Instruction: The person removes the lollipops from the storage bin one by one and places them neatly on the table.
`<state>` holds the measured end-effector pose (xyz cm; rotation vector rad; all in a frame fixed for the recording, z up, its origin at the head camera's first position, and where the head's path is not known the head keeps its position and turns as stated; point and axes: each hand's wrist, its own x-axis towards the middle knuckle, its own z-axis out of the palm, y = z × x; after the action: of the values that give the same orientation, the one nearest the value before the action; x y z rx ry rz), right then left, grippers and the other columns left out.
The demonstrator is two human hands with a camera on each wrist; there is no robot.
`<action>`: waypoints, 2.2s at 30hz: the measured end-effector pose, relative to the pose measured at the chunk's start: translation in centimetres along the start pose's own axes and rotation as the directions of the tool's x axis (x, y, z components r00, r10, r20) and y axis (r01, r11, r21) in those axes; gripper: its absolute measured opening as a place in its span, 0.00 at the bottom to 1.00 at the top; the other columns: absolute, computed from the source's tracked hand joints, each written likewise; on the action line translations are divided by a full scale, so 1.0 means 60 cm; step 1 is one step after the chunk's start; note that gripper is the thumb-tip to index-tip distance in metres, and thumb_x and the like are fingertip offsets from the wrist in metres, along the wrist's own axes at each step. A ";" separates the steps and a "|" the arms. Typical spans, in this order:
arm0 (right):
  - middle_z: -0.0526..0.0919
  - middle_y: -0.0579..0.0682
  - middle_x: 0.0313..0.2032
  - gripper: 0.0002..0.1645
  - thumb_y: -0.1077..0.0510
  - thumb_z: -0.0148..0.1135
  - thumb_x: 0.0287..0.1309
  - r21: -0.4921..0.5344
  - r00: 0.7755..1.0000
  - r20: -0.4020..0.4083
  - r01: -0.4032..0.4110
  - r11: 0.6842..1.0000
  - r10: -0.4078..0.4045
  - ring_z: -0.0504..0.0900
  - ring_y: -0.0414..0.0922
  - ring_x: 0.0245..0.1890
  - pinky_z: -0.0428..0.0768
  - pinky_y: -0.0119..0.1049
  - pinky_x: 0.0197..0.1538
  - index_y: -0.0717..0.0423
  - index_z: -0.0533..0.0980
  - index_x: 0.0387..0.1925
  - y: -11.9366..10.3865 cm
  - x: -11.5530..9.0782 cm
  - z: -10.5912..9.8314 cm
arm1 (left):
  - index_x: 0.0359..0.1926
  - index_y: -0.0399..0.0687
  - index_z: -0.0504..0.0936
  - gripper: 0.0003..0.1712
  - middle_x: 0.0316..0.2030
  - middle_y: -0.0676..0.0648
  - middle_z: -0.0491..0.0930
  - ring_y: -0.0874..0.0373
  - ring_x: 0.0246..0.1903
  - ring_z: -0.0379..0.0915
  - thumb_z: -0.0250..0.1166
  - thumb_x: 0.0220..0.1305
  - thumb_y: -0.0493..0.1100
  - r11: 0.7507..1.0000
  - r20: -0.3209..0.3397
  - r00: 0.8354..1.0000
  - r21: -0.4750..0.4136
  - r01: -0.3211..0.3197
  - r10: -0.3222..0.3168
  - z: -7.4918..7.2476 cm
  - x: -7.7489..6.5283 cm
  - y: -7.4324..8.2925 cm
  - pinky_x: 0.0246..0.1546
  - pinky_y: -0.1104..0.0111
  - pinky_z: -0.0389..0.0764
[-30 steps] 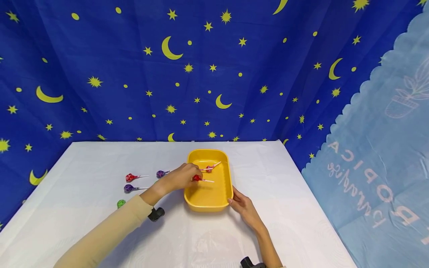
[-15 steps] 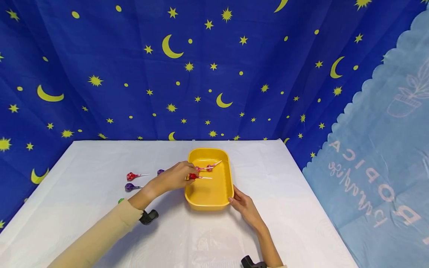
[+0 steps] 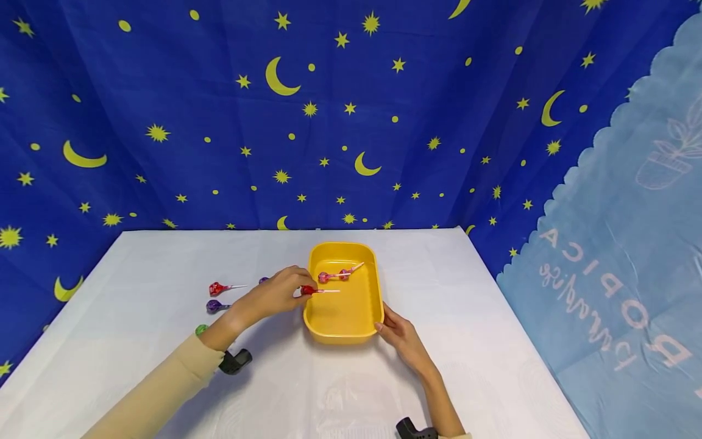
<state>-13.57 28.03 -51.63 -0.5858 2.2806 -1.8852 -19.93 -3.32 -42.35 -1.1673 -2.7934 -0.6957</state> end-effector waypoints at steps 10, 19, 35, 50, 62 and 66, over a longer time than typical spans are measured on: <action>0.60 0.74 0.67 0.35 0.63 0.51 0.70 -0.004 1.000 0.009 0.004 1.000 -0.004 0.71 0.51 0.64 0.75 0.26 0.55 0.70 0.51 0.72 0.003 0.002 -0.001 | 0.42 0.45 0.87 0.09 0.39 0.50 0.82 0.54 0.42 0.76 0.68 0.60 0.37 0.991 -0.037 0.991 -0.003 0.130 -0.130 -0.011 -0.048 -0.018 0.51 0.59 0.79; 0.59 0.74 0.67 0.35 0.64 0.51 0.70 0.019 1.000 0.011 0.009 1.000 -0.009 0.71 0.46 0.63 0.75 0.26 0.55 0.70 0.50 0.72 -0.003 0.003 -0.001 | 0.38 0.42 0.87 0.07 0.35 0.49 0.84 0.53 0.38 0.77 0.69 0.57 0.34 0.997 -0.062 0.995 0.002 0.072 -0.071 -0.014 -0.075 -0.043 0.46 0.58 0.80; 0.58 0.72 0.69 0.35 0.63 0.50 0.70 -0.011 1.000 0.004 -0.007 1.000 0.007 0.66 0.58 0.65 0.74 0.25 0.56 0.71 0.51 0.72 0.000 0.001 -0.003 | 0.36 0.39 0.87 0.06 0.20 0.54 0.73 0.65 0.25 0.63 0.70 0.55 0.31 0.993 0.071 0.991 -0.023 0.112 -0.110 -0.011 -0.126 -0.080 0.28 0.72 0.70; 0.58 0.72 0.69 0.35 0.63 0.51 0.70 -0.001 1.000 -0.001 -0.016 1.000 0.016 0.66 0.57 0.65 0.75 0.25 0.56 0.70 0.51 0.72 0.000 0.003 -0.002 | 0.39 0.43 0.87 0.08 0.31 0.51 0.79 0.57 0.36 0.68 0.71 0.57 0.38 0.953 0.214 0.929 0.026 0.302 -0.300 -0.009 -0.136 -0.076 0.43 0.59 0.76; 0.59 0.73 0.68 0.35 0.63 0.51 0.70 -0.015 1.000 -0.005 -0.011 1.000 0.011 0.68 0.56 0.65 0.74 0.25 0.56 0.71 0.51 0.72 -0.003 0.003 -0.002 | 0.37 0.51 0.88 0.07 0.28 0.56 0.78 0.61 0.33 0.69 0.73 0.56 0.42 0.959 0.190 0.941 0.081 0.271 -0.282 -0.014 -0.136 -0.079 0.36 0.64 0.75; 0.59 0.72 0.68 0.36 0.63 0.52 0.70 -0.020 1.000 -0.010 -0.024 1.000 0.024 0.68 0.57 0.64 0.75 0.25 0.55 0.70 0.52 0.72 -0.003 0.002 -0.002 | 0.36 0.51 0.88 0.06 0.26 0.58 0.81 0.60 0.33 0.75 0.73 0.55 0.41 0.969 0.171 0.955 0.083 0.231 -0.242 -0.018 -0.134 -0.079 0.35 0.64 0.77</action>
<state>-13.69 28.10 -51.42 -0.5508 2.3042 -1.8610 -17.59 -12.08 -44.83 -0.9375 -3.1180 -0.5349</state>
